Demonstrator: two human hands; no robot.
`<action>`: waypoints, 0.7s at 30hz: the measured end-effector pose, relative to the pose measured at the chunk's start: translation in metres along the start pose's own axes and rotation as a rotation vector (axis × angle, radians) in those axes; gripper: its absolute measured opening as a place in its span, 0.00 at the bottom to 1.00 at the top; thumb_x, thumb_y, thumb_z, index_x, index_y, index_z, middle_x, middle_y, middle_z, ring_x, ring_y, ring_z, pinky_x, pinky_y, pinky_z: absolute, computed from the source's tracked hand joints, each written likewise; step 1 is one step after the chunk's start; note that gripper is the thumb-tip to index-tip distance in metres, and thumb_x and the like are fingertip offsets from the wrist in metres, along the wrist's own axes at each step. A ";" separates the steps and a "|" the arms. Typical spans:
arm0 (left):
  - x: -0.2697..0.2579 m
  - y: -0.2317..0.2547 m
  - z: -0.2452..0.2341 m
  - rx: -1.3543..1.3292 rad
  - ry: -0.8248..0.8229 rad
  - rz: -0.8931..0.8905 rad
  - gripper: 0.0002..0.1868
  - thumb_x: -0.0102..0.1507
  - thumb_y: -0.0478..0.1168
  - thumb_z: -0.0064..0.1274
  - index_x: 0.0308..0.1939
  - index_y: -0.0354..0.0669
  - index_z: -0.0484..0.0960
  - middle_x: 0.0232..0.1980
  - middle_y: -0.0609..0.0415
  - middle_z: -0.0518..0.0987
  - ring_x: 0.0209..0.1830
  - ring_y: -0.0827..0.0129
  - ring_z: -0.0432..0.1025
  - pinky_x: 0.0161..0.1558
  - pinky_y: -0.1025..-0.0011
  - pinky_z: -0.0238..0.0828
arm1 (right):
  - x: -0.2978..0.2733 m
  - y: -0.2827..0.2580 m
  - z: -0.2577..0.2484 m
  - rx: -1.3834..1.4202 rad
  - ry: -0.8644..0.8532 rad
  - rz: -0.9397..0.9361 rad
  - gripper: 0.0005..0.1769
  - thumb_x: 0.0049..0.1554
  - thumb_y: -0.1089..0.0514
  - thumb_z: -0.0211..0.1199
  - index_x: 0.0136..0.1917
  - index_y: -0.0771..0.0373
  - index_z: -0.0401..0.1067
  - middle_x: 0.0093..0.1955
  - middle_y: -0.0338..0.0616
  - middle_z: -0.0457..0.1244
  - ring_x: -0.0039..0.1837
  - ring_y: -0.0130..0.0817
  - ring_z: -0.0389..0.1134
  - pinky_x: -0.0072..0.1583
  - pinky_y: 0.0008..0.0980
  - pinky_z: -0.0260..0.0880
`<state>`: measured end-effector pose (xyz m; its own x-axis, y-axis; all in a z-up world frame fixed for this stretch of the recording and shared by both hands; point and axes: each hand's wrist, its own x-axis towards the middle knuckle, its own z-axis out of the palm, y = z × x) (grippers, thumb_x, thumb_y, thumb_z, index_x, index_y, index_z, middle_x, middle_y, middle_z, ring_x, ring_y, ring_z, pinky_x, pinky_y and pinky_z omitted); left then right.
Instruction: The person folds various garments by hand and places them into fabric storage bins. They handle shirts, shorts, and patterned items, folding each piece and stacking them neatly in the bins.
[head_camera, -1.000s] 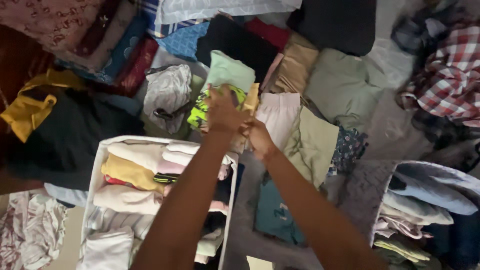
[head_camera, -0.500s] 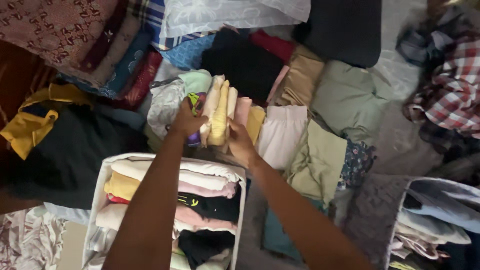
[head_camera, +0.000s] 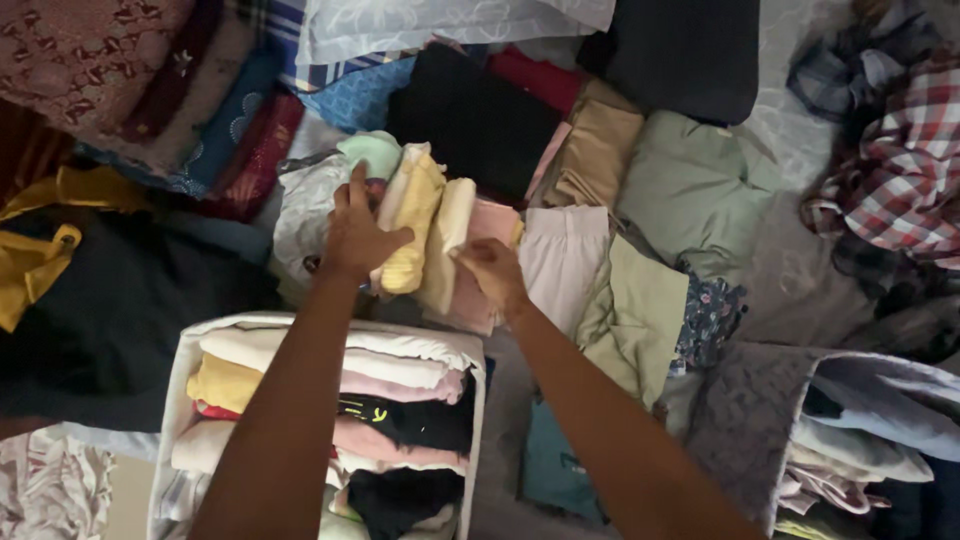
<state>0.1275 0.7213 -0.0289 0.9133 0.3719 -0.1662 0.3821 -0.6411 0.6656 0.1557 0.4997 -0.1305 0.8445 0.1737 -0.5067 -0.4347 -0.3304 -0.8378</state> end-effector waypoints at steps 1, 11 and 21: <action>-0.001 -0.004 0.001 -0.008 0.012 0.031 0.70 0.44 0.50 0.73 0.82 0.55 0.44 0.74 0.35 0.61 0.71 0.35 0.62 0.70 0.45 0.61 | 0.003 0.001 0.004 0.042 -0.032 -0.050 0.31 0.50 0.46 0.73 0.63 0.62 0.73 0.44 0.39 0.69 0.43 0.27 0.69 0.42 0.32 0.70; -0.030 0.021 0.026 0.265 0.049 -0.039 0.69 0.46 0.52 0.73 0.81 0.54 0.41 0.78 0.34 0.50 0.73 0.30 0.52 0.67 0.40 0.60 | 0.023 0.007 -0.003 0.364 0.121 -0.246 0.09 0.57 0.59 0.64 0.49 0.66 0.78 0.44 0.39 0.70 0.46 0.29 0.69 0.51 0.28 0.69; -0.068 0.075 0.074 0.455 0.179 0.179 0.51 0.58 0.57 0.62 0.79 0.51 0.52 0.76 0.35 0.54 0.75 0.37 0.54 0.68 0.37 0.61 | -0.112 -0.047 -0.224 1.129 -0.241 -0.185 0.27 0.60 0.49 0.60 0.67 0.67 0.68 0.61 0.52 0.68 0.61 0.48 0.71 0.64 0.46 0.72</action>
<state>0.1048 0.5980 -0.0219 0.9467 0.3132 0.0751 0.2812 -0.9175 0.2814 0.1520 0.2876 0.0108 0.8956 0.3447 -0.2814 -0.4448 0.7098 -0.5462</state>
